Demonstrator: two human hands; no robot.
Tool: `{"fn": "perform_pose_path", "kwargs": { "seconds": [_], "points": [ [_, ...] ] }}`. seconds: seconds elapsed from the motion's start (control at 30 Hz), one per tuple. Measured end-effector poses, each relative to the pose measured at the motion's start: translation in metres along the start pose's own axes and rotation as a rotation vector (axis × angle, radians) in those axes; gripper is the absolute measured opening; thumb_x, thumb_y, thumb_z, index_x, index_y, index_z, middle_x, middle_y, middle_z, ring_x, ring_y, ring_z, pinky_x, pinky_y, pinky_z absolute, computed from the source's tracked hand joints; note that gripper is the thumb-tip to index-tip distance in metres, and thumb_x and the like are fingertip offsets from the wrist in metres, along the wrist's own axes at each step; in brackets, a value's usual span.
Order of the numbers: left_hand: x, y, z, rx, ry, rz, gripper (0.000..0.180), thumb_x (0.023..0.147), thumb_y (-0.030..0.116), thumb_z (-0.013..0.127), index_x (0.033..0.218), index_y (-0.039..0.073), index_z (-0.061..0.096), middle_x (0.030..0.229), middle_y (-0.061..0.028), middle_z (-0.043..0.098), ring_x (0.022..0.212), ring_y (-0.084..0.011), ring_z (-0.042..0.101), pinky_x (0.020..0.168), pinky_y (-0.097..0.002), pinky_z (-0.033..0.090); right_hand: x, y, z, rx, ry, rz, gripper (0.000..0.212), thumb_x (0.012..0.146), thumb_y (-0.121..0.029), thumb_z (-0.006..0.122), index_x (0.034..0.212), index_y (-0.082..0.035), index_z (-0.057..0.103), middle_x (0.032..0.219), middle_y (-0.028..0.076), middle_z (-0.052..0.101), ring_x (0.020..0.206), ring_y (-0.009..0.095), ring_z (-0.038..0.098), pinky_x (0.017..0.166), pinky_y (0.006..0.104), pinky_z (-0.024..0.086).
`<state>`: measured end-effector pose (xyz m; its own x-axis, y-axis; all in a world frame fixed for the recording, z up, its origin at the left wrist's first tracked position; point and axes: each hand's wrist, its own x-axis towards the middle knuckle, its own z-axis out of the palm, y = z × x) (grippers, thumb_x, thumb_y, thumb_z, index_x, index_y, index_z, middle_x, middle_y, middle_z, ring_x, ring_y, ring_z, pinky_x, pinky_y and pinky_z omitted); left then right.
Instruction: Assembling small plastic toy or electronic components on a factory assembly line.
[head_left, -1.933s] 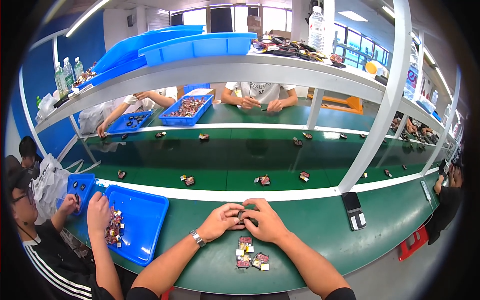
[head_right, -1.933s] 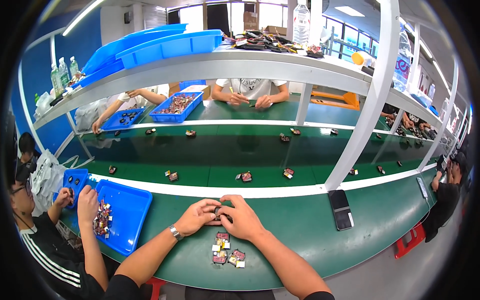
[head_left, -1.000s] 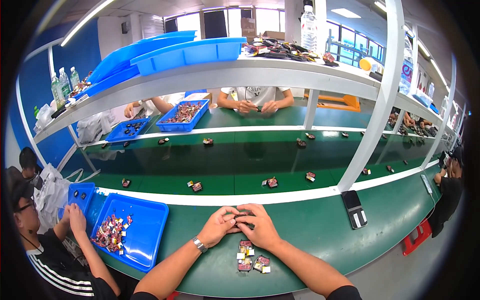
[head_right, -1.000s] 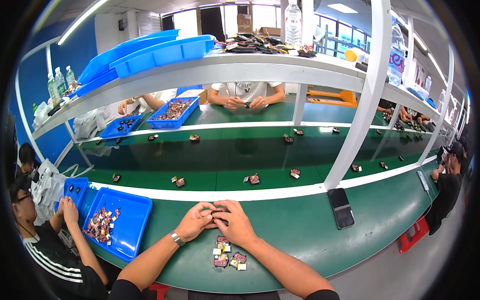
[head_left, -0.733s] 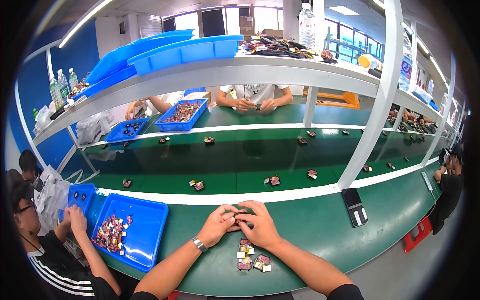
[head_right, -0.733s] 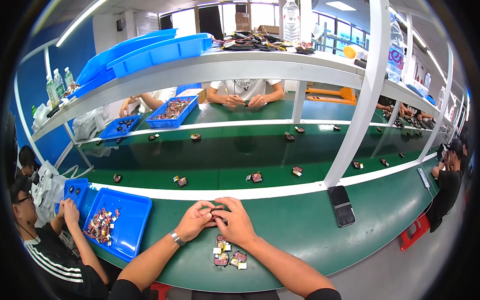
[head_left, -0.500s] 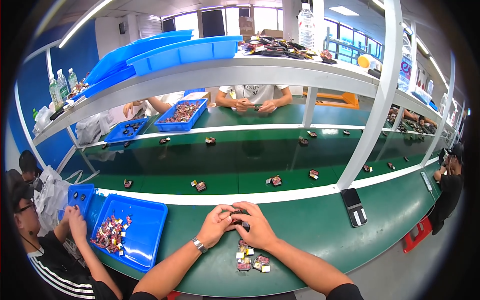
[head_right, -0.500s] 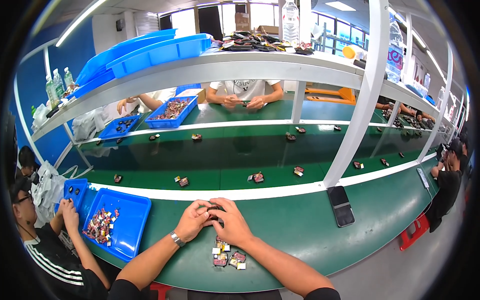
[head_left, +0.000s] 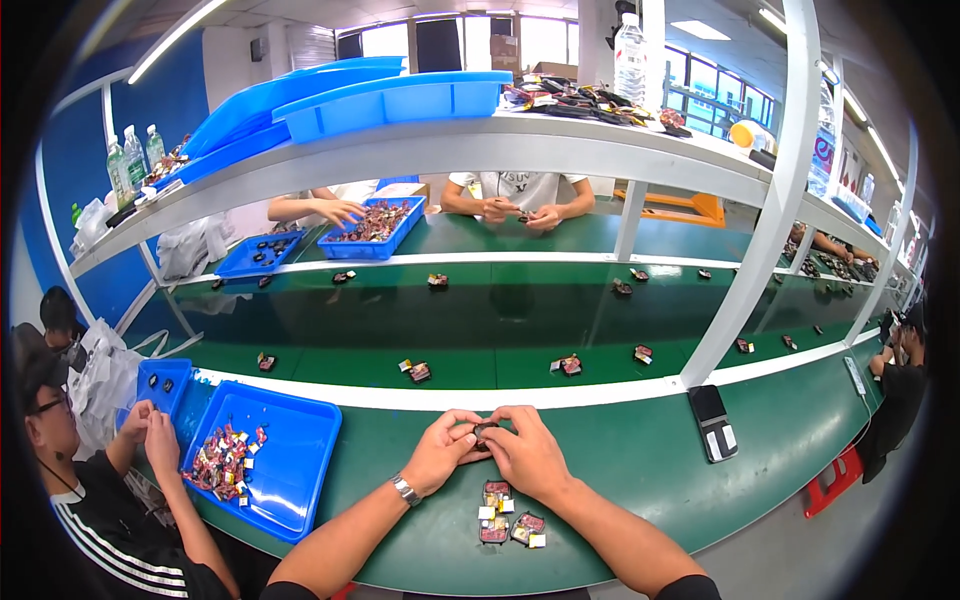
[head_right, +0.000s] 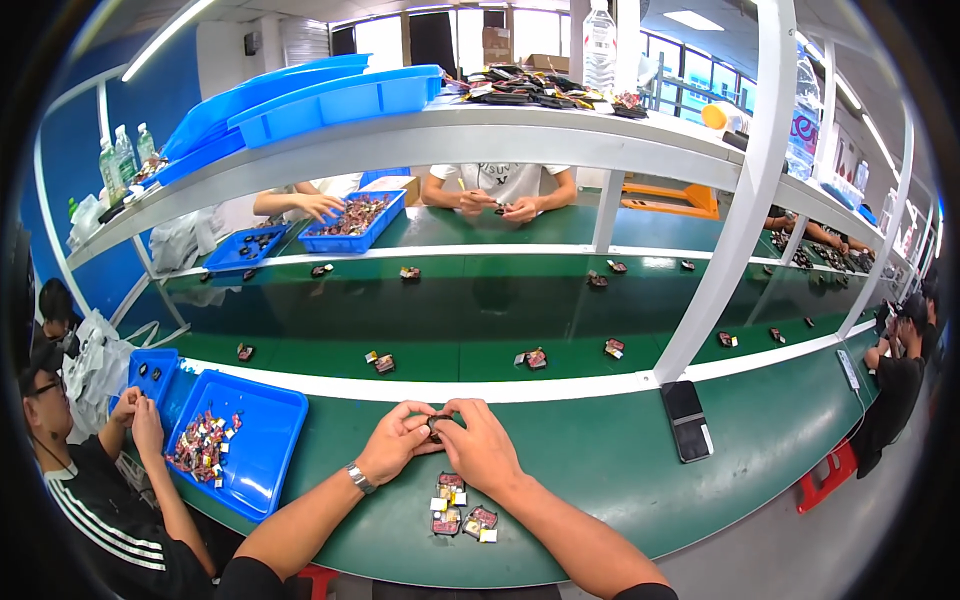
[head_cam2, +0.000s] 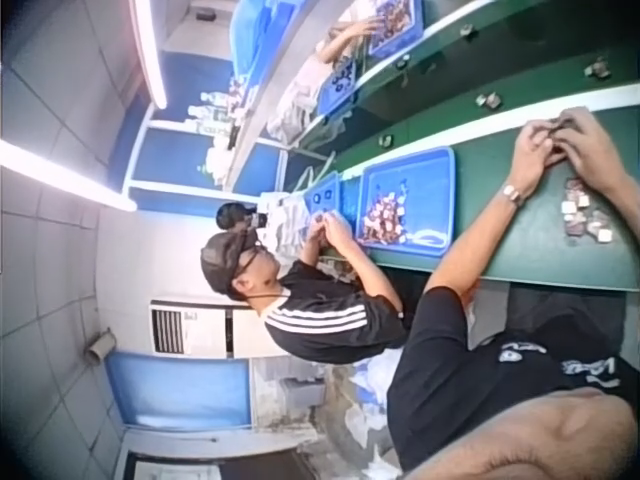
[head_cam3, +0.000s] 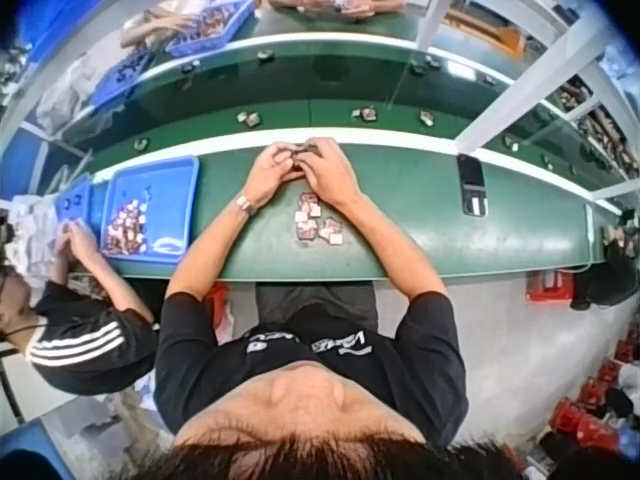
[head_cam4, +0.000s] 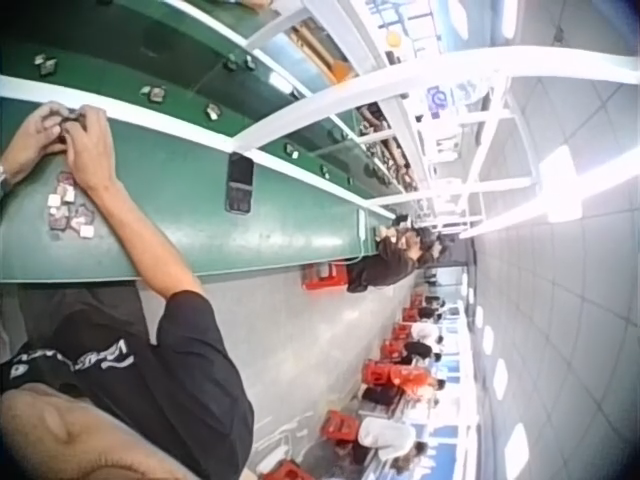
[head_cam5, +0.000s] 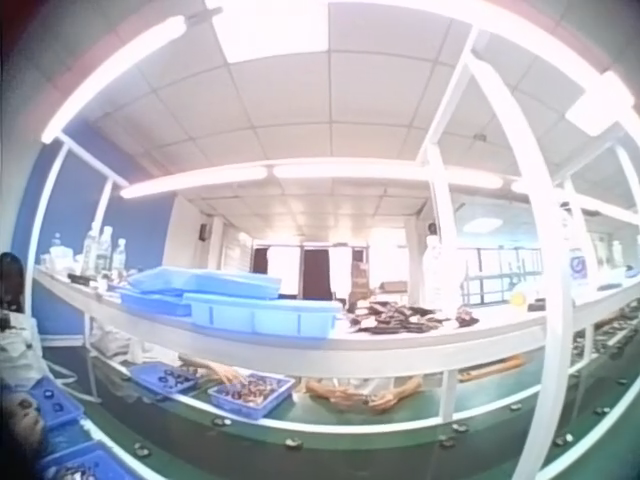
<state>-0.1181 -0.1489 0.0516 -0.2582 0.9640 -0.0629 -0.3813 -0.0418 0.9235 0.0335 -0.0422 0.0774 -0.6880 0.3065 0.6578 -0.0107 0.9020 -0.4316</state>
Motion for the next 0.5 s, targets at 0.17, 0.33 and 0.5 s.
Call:
{"fn": "perform_pose_path", "kwargs": {
  "seconds": [0.17,0.33,0.5],
  "points": [
    [0.0019,-0.0024,0.0011,0.012,-0.002,0.000,0.024,0.098,-0.003,0.043,0.121,0.004,0.044,0.125,-0.0143,0.058,0.114,-0.0211,0.059,0.100,-0.0405,0.051,-0.0019,0.0052,0.0007,-0.074,-0.064,-0.104,0.021,0.075,0.000,0.069,0.095,-0.007,0.067,0.099,0.006,0.062,0.092,0.027,0.059,0.075,0.0358,0.052],
    [0.0003,-0.0025,0.0021,0.002,-0.008,0.008,0.024,0.098,-0.004,0.041,0.121,0.004,0.045,0.124,-0.0132,0.059,0.112,-0.0198,0.060,0.098,-0.0382,0.052,-0.0010,0.0044,0.0005,-0.028,-0.027,-0.043,0.022,0.075,-0.001,0.069,0.096,-0.007,0.067,0.092,0.007,0.062,0.088,0.026,0.060,0.074,0.0362,0.052],
    [-0.0026,0.0033,0.0070,0.039,0.020,-0.001,0.024,0.099,-0.003,0.042,0.121,0.005,0.046,0.124,-0.0121,0.060,0.111,-0.0182,0.061,0.095,-0.0340,0.054,-0.0029,-0.0006,0.0061,-0.030,0.042,0.004,0.018,0.076,-0.002,0.070,0.093,-0.006,0.067,0.091,0.007,0.062,0.084,0.025,0.062,0.071,0.0351,0.053]
  ]
}}
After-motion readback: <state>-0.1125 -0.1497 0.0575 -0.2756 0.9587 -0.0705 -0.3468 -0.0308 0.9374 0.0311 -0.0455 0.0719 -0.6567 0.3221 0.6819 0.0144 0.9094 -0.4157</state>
